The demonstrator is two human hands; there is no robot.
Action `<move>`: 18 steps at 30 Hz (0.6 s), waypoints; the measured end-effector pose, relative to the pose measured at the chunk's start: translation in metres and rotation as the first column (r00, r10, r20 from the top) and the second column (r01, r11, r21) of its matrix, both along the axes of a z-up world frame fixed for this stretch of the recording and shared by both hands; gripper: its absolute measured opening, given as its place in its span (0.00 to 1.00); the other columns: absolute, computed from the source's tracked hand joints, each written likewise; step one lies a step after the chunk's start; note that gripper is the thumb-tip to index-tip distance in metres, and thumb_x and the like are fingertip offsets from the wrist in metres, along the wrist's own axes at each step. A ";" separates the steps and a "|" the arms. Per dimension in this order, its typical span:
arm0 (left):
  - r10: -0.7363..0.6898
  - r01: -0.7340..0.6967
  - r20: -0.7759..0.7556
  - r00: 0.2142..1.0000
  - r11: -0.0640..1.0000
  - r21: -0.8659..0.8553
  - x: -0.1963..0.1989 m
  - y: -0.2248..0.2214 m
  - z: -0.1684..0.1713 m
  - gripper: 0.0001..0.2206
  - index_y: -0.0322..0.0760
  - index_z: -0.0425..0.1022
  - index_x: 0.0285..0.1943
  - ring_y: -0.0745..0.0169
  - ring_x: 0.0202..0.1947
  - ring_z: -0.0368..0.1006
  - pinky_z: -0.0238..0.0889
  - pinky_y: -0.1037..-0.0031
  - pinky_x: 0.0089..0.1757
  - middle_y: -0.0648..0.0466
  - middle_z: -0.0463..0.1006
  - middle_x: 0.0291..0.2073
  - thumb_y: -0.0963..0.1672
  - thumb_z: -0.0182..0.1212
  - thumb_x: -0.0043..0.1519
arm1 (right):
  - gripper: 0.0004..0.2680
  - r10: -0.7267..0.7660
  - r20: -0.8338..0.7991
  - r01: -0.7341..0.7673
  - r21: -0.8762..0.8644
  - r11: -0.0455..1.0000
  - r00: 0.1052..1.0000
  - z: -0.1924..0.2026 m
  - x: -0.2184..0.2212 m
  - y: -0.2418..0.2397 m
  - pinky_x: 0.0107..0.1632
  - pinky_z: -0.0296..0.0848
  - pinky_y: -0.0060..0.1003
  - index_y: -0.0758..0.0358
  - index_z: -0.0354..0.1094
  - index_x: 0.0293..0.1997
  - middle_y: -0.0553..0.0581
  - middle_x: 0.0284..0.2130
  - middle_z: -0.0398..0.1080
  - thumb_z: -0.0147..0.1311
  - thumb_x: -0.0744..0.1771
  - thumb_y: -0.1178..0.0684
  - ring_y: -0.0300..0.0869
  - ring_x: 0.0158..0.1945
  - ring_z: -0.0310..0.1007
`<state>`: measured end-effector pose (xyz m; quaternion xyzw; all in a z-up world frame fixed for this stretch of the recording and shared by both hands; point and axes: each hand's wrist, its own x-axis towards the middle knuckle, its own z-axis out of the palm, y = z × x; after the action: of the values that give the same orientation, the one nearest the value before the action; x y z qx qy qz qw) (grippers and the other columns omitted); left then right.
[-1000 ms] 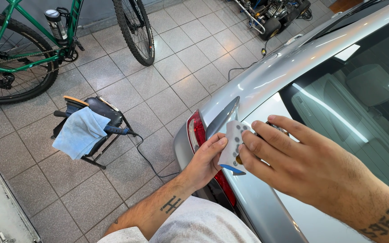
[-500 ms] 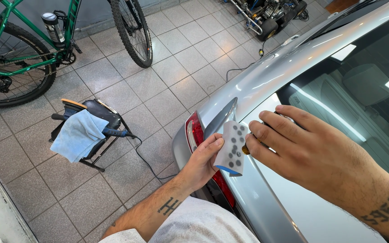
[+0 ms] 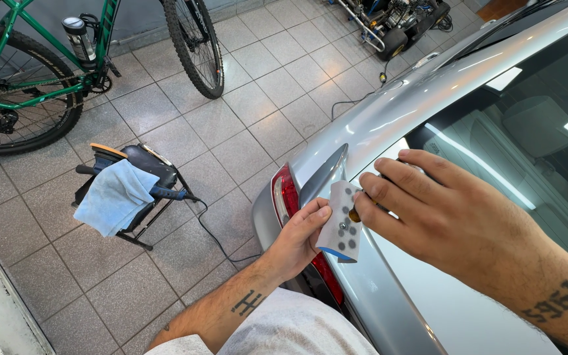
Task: The person applies a liquid from a small bottle onto a blue applicator pad and rubs it onto the rear bumper and trunk of a silver car. The person repeatedly applies the liquid and buffs the surface of the vehicle's rear end.
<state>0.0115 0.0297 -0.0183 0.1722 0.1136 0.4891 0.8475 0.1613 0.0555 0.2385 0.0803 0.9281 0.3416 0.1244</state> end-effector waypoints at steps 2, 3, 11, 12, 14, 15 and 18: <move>-0.004 0.004 0.006 1.000 1.000 -0.003 0.000 0.001 0.000 0.10 0.40 0.70 0.54 0.75 0.33 0.75 0.72 0.83 0.36 0.61 0.78 0.36 0.48 0.58 0.71 | 0.15 -0.006 -0.013 0.006 -0.001 1.000 1.000 0.002 0.001 0.002 0.64 0.72 0.49 0.55 0.68 0.57 0.56 0.53 0.72 0.59 0.64 0.53 0.50 0.57 0.72; -0.009 0.009 0.010 1.000 1.000 -0.006 0.000 0.001 0.000 0.10 0.40 0.70 0.54 0.75 0.32 0.75 0.71 0.84 0.35 0.62 0.78 0.36 0.48 0.58 0.72 | 0.14 -0.012 -0.027 0.012 -0.002 1.000 1.000 0.003 0.003 0.003 0.65 0.72 0.49 0.55 0.68 0.56 0.56 0.53 0.72 0.59 0.65 0.54 0.50 0.57 0.72; -0.016 0.016 -0.010 1.000 1.000 0.008 0.002 0.007 0.001 0.11 0.41 0.69 0.54 0.76 0.31 0.73 0.68 0.84 0.34 0.61 0.77 0.36 0.49 0.59 0.71 | 0.15 -0.056 -0.023 0.057 0.019 0.998 0.998 0.002 0.014 0.010 0.65 0.71 0.49 0.55 0.67 0.57 0.56 0.54 0.71 0.58 0.65 0.54 0.50 0.57 0.71; -0.021 0.021 -0.014 1.000 1.000 0.018 0.002 0.008 0.001 0.12 0.40 0.69 0.54 0.76 0.31 0.73 0.68 0.84 0.34 0.61 0.77 0.36 0.49 0.59 0.70 | 0.15 -0.066 -0.020 0.067 0.024 0.997 0.998 0.002 0.016 0.012 0.65 0.71 0.49 0.54 0.66 0.57 0.55 0.54 0.71 0.59 0.64 0.53 0.50 0.58 0.71; -0.037 0.036 0.012 0.999 0.999 0.035 0.000 0.008 0.009 0.12 0.39 0.68 0.55 0.64 0.41 0.77 0.73 0.79 0.40 0.51 0.79 0.44 0.49 0.58 0.71 | 0.18 -0.104 0.005 0.104 0.015 0.994 0.995 0.000 0.025 0.016 0.66 0.70 0.49 0.54 0.66 0.59 0.55 0.56 0.71 0.61 0.62 0.52 0.51 0.60 0.70; -0.049 0.047 0.038 0.998 0.998 0.050 -0.002 0.007 0.012 0.13 0.38 0.67 0.56 0.52 0.51 0.81 0.77 0.74 0.46 0.41 0.82 0.52 0.49 0.58 0.71 | 0.21 -0.138 0.030 0.138 0.005 0.990 0.990 -0.001 0.029 0.018 0.68 0.69 0.50 0.53 0.65 0.60 0.56 0.58 0.70 0.62 0.60 0.50 0.52 0.62 0.70; -0.054 0.052 0.041 0.998 0.998 0.039 0.001 0.010 0.010 0.12 0.38 0.68 0.56 0.56 0.49 0.82 0.77 0.74 0.45 0.46 0.82 0.50 0.48 0.57 0.72 | 0.24 -0.153 0.032 0.153 0.020 0.988 0.988 0.000 0.035 0.023 0.67 0.70 0.49 0.53 0.64 0.61 0.55 0.59 0.70 0.63 0.59 0.50 0.51 0.62 0.70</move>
<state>0.0123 0.0393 -0.0087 0.1810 0.0820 0.4721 0.8588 0.1959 0.0786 0.2390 0.1465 0.9140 0.3403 0.1652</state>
